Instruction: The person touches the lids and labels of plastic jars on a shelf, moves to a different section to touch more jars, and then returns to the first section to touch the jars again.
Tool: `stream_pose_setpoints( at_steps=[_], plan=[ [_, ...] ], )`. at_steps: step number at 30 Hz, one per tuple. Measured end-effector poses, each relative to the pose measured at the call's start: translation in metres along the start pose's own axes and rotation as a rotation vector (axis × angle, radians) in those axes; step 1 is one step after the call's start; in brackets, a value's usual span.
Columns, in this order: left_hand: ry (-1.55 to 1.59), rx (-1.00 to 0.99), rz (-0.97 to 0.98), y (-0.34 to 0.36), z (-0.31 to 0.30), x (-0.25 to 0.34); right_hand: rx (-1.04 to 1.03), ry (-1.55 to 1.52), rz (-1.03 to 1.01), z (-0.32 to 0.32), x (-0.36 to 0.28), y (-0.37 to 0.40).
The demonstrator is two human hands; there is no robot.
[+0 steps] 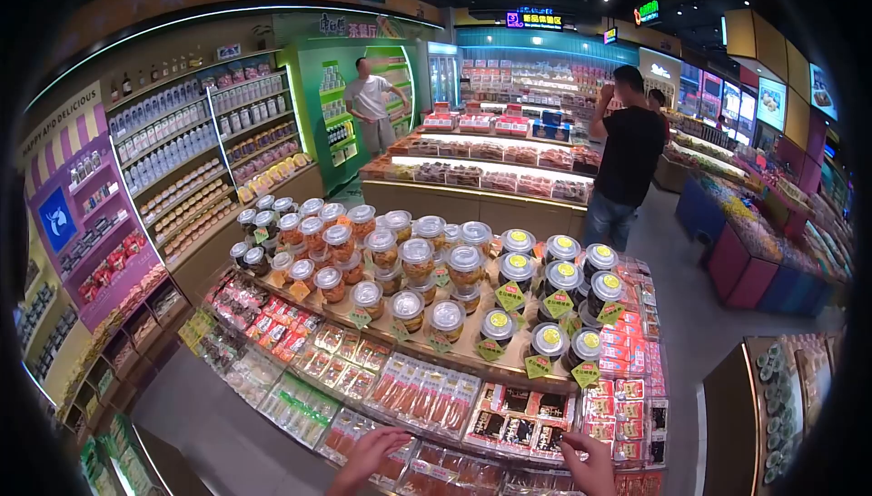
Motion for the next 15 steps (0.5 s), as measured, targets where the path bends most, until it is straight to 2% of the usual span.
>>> stream_pose_setpoints(
  at_steps=[3,7,8,9,10,15],
  plan=[
    [-0.062,0.032,0.029,0.025,0.001,0.004,0.006,-0.023,0.109,-0.011,0.008,0.023],
    [-0.078,0.153,0.073,0.077,-0.008,-0.001,-0.05,-0.035,0.036,-0.02,0.027,0.043],
    [-0.064,0.157,0.08,0.093,-0.007,-0.003,-0.098,-0.165,0.077,-0.018,0.052,0.043],
    [-0.082,0.25,0.069,0.111,-0.008,-0.005,-0.125,-0.238,0.092,-0.015,0.056,0.047],
    [-0.1,0.346,0.057,0.127,-0.004,-0.007,-0.156,-0.175,0.061,-0.016,0.057,0.05],
    [-0.186,0.362,-0.076,0.18,0.001,0.004,-0.283,-0.16,-0.003,-0.005,0.046,0.089]
  ],
)
Point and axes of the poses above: each hand's wrist, its own y-axis away from the middle knuckle, its own z-axis out of the palm, x = y × z, the point moved 1 cm from there along -y, towards the middle knuckle, and after that the axes turned 6 degrees about z, right-handed, at the moved point
